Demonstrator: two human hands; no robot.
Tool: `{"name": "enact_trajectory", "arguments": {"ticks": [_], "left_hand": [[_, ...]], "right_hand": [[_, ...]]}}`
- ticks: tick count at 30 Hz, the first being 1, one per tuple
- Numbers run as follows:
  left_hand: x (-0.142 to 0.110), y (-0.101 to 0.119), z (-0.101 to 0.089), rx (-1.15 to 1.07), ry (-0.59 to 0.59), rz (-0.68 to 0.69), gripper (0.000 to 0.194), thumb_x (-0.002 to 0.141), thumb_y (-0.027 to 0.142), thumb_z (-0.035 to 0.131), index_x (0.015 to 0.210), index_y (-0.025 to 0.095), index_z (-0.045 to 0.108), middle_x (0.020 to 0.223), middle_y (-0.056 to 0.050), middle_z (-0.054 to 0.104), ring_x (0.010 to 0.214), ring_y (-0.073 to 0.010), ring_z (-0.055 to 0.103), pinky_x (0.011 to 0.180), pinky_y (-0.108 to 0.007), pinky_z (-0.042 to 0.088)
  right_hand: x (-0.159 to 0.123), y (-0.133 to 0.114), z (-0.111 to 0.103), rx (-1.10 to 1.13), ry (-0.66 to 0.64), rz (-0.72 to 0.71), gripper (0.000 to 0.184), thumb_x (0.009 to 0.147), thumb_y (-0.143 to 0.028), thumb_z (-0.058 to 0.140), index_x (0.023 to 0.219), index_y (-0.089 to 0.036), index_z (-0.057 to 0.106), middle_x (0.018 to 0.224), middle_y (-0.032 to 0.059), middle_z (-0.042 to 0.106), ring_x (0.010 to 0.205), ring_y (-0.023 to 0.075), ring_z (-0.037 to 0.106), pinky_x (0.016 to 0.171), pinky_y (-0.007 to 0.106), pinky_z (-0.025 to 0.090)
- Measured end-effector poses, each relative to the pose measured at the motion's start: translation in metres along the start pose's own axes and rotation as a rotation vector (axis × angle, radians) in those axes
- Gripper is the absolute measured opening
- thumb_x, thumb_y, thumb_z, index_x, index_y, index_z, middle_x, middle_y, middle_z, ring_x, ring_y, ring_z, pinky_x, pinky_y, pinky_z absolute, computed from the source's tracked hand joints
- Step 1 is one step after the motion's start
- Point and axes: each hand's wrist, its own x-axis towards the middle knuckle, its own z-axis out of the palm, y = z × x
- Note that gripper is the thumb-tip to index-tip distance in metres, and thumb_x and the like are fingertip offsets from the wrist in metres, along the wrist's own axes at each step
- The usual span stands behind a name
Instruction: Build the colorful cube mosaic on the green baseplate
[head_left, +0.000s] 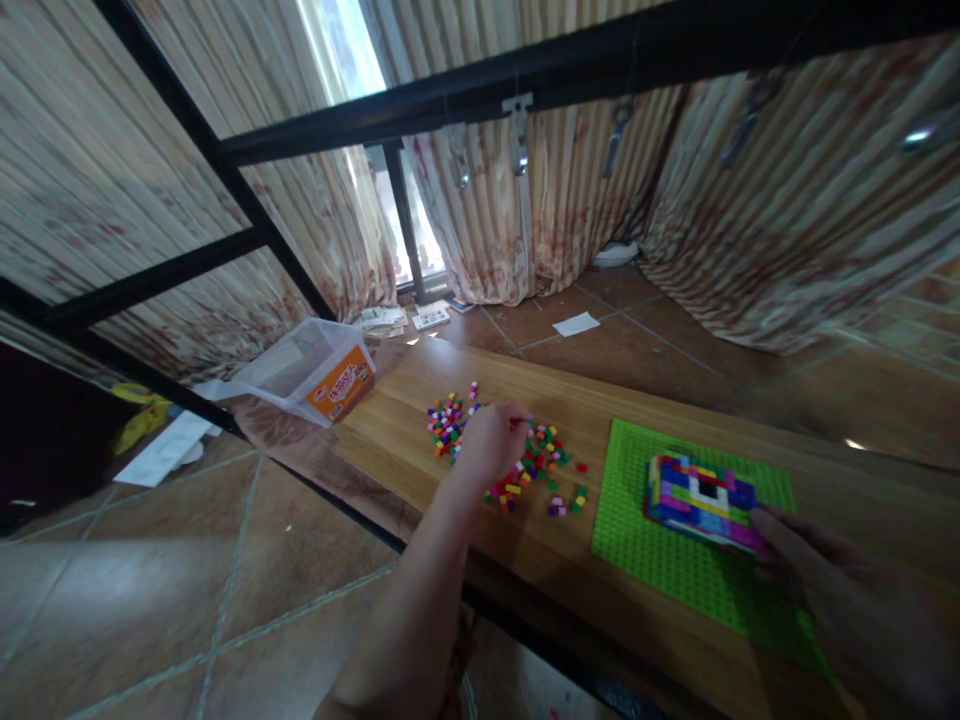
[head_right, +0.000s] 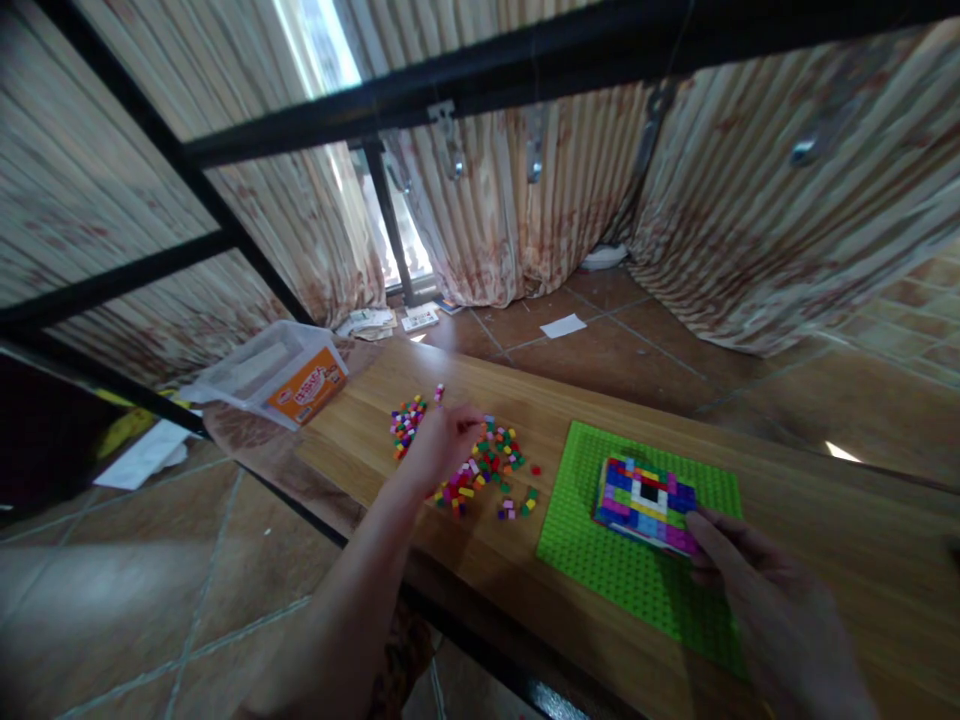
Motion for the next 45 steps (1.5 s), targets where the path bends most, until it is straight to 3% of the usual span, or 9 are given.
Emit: {"name": "enact_trajectory", "arguments": {"ticks": [4, 8, 10, 12, 18, 27, 38, 41, 45], "left_hand": [[0.003, -0.037, -0.037, 0.118, 0.021, -0.228, 0.020, 0.078, 0.013, 0.057, 0.082, 0.017, 0.076, 0.067, -0.001, 0.070, 0.067, -0.0141, 0.061, 0.062, -0.022, 0.044], [-0.005, -0.049, -0.053, 0.046, -0.319, -0.180, 0.011, 0.070, 0.015, 0.063, 0.072, 0.016, 0.074, 0.063, 0.002, 0.068, 0.063, -0.0120, 0.059, 0.058, -0.020, 0.043], [-0.011, -0.042, -0.053, -0.005, -0.475, -0.158, 0.009, 0.068, 0.015, 0.064, 0.070, 0.015, 0.073, 0.062, 0.002, 0.067, 0.060, -0.0118, 0.058, 0.057, -0.019, 0.042], [-0.014, -0.032, -0.049, 0.006, -0.543, -0.162, 0.009, 0.066, 0.014, 0.064, 0.068, 0.016, 0.072, 0.059, 0.002, 0.066, 0.057, -0.0115, 0.058, 0.053, -0.019, 0.040], [-0.017, -0.011, -0.041, 0.261, -0.468, -0.147, 0.008, 0.062, 0.012, 0.065, 0.058, 0.018, 0.070, 0.052, 0.003, 0.062, 0.056, -0.0116, 0.056, 0.051, -0.020, 0.034], [-0.015, -0.006, -0.031, 0.324, -0.437, -0.125, 0.011, 0.063, 0.018, 0.070, 0.070, 0.023, 0.077, 0.067, 0.001, 0.072, 0.065, -0.0149, 0.062, 0.059, -0.023, 0.041], [-0.019, -0.019, -0.047, 0.139, -0.590, -0.030, 0.014, 0.066, 0.021, 0.070, 0.078, 0.019, 0.077, 0.063, 0.003, 0.067, 0.059, -0.0123, 0.056, 0.054, -0.021, 0.037], [-0.024, -0.012, -0.046, 0.243, -0.589, 0.005, 0.011, 0.059, 0.021, 0.076, 0.069, 0.020, 0.073, 0.065, 0.003, 0.066, 0.062, -0.0129, 0.057, 0.056, -0.021, 0.037], [-0.029, 0.000, -0.042, 0.413, -0.584, -0.014, 0.016, 0.061, 0.018, 0.074, 0.076, 0.020, 0.073, 0.073, 0.000, 0.070, 0.068, -0.0158, 0.061, 0.058, -0.024, 0.037]], "right_hand": [[-0.001, -0.001, 0.001, -0.007, 0.011, 0.007, 0.027, 0.050, -0.043, 0.078, 0.068, -0.024, 0.074, 0.071, 0.0049, 0.070, 0.059, 0.0174, 0.062, 0.047, 0.025, 0.052], [0.002, 0.001, 0.001, 0.037, 0.006, 0.044, 0.031, 0.047, -0.040, 0.079, 0.072, -0.022, 0.074, 0.072, 0.0029, 0.070, 0.061, 0.0137, 0.061, 0.049, 0.018, 0.050], [0.003, 0.002, 0.000, 0.038, 0.006, 0.053, 0.033, 0.048, -0.040, 0.080, 0.075, -0.022, 0.075, 0.074, 0.0026, 0.071, 0.063, 0.0132, 0.062, 0.052, 0.017, 0.051], [0.002, 0.002, -0.001, 0.000, 0.006, 0.049, 0.036, 0.049, -0.042, 0.081, 0.078, -0.021, 0.075, 0.074, 0.0028, 0.071, 0.063, 0.0136, 0.063, 0.053, 0.017, 0.052], [0.002, 0.003, 0.001, 0.031, 0.008, 0.008, 0.028, 0.055, -0.038, 0.080, 0.075, -0.020, 0.074, 0.074, 0.0033, 0.070, 0.061, 0.0131, 0.060, 0.049, 0.018, 0.051], [0.006, 0.010, -0.001, 0.049, -0.026, -0.011, 0.027, 0.058, -0.037, 0.081, 0.078, -0.019, 0.076, 0.075, 0.0037, 0.069, 0.063, 0.0131, 0.060, 0.053, 0.017, 0.052], [0.003, 0.007, 0.002, 0.097, -0.016, 0.011, 0.023, 0.059, -0.034, 0.080, 0.075, -0.018, 0.074, 0.067, 0.0014, 0.067, 0.057, 0.0107, 0.057, 0.050, 0.016, 0.049], [0.003, 0.005, 0.003, 0.083, -0.026, -0.005, 0.026, 0.057, -0.035, 0.081, 0.076, -0.018, 0.074, 0.068, 0.0011, 0.068, 0.059, 0.0110, 0.058, 0.051, 0.016, 0.050], [0.003, 0.005, 0.002, 0.065, -0.005, -0.002, 0.031, 0.055, -0.039, 0.081, 0.078, -0.019, 0.074, 0.072, 0.0013, 0.070, 0.060, 0.0117, 0.059, 0.049, 0.017, 0.050]]}}
